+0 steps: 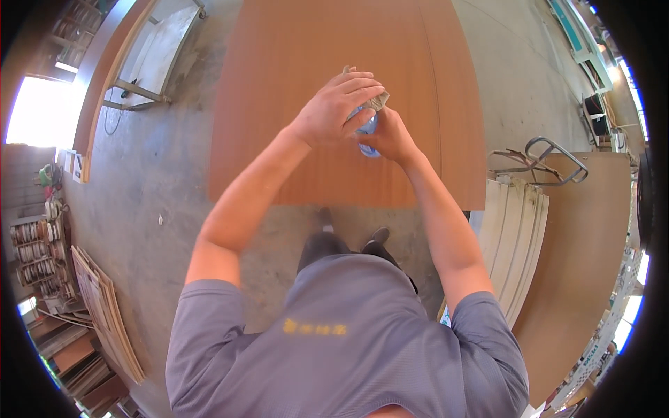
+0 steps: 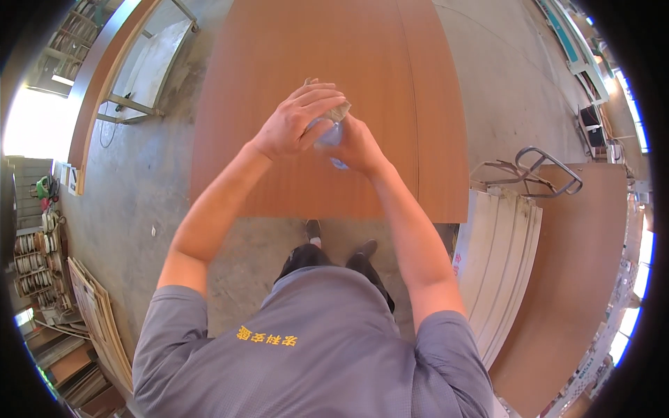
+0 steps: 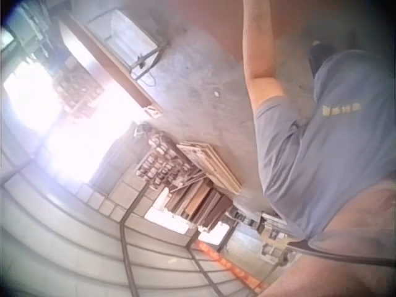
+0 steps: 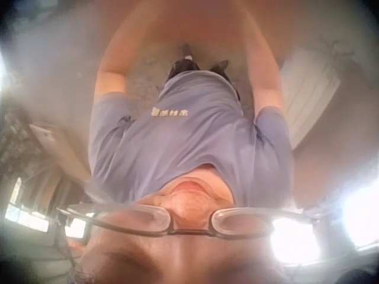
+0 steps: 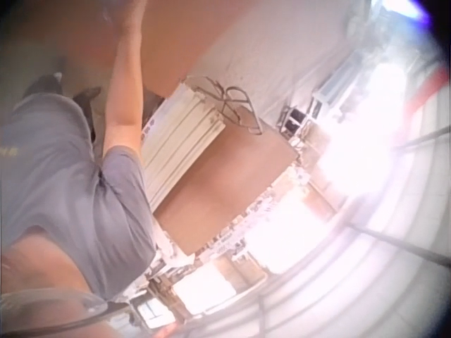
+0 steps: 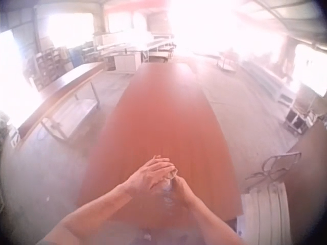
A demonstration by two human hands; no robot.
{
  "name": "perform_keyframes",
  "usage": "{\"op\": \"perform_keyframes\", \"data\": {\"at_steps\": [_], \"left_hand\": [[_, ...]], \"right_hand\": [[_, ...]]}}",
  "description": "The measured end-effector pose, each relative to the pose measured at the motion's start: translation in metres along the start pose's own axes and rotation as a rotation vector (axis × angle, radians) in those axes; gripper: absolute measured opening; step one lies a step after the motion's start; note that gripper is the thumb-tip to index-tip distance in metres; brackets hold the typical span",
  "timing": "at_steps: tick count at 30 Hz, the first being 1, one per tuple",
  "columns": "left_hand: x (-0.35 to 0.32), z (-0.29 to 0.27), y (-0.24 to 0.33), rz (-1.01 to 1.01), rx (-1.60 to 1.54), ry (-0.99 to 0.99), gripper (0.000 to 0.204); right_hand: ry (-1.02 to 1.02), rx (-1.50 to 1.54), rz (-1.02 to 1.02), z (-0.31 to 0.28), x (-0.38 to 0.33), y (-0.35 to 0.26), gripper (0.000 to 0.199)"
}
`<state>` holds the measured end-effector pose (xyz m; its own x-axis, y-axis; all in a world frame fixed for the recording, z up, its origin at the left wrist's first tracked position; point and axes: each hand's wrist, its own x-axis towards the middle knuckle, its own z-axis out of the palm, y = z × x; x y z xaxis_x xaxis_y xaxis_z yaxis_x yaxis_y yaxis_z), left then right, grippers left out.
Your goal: The person wipes the surface of a large wooden board with a cloth, moving the cloth across the wood and occasionally shifting a water bottle to reach different areas.
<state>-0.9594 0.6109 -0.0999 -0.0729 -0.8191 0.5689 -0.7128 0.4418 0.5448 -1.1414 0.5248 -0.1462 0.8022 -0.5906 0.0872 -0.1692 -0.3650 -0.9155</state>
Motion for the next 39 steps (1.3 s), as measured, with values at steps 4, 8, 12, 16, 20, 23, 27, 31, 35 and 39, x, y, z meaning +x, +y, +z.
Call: {"op": "perform_keyframes", "data": {"at_steps": [4, 8, 12, 16, 20, 23, 27, 31, 35, 39], "left_hand": [[0.016, -0.034, -0.025, 0.117, 0.295, -0.188, 0.037], [0.021, -0.049, -0.055, 0.170, 0.321, -0.122, 0.040], [0.020, -0.054, -0.072, 0.023, -0.011, -0.017, 0.035], [-0.005, -0.086, -0.077, -0.705, -1.351, 0.587, 0.036], [-0.056, -0.105, -0.088, -0.616, -1.677, 0.586, 0.047], [-0.088, -0.110, -0.082, -0.749, -1.752, 0.664, 0.042], [-0.141, -0.123, -0.082, -0.875, -1.429, 0.688, 0.042], [-0.207, -0.134, -0.067, -0.917, -0.312, 0.497, 0.054], [-0.292, -0.061, -0.047, -0.895, 0.426, -0.012, 0.068], [-0.257, -0.083, -0.013, -0.893, 0.661, -0.317, 0.075]], "right_hand": [[0.131, -0.017, -0.178, 0.019, 0.055, 0.004, 0.040], [0.123, 0.022, -0.110, 0.035, 0.091, 0.003, 0.036], [0.164, 0.051, -0.061, 0.050, 0.108, 0.012, 0.045], [0.312, -0.002, -0.109, 0.069, 0.108, 0.008, 0.059], [0.300, 0.046, 0.026, 0.061, 0.108, 0.037, 0.065], [0.296, 0.121, 0.020, 0.061, 0.106, 0.052, 0.067], [0.314, 0.135, 0.043, 0.059, 0.111, 0.056, 0.064], [0.305, 0.151, -0.006, 0.058, 0.111, 0.059, 0.084], [0.460, 0.097, 0.064, 0.050, 0.073, 0.048, 0.103], [0.529, 0.023, 0.115, 0.005, -0.019, 0.070, 0.094]]}}
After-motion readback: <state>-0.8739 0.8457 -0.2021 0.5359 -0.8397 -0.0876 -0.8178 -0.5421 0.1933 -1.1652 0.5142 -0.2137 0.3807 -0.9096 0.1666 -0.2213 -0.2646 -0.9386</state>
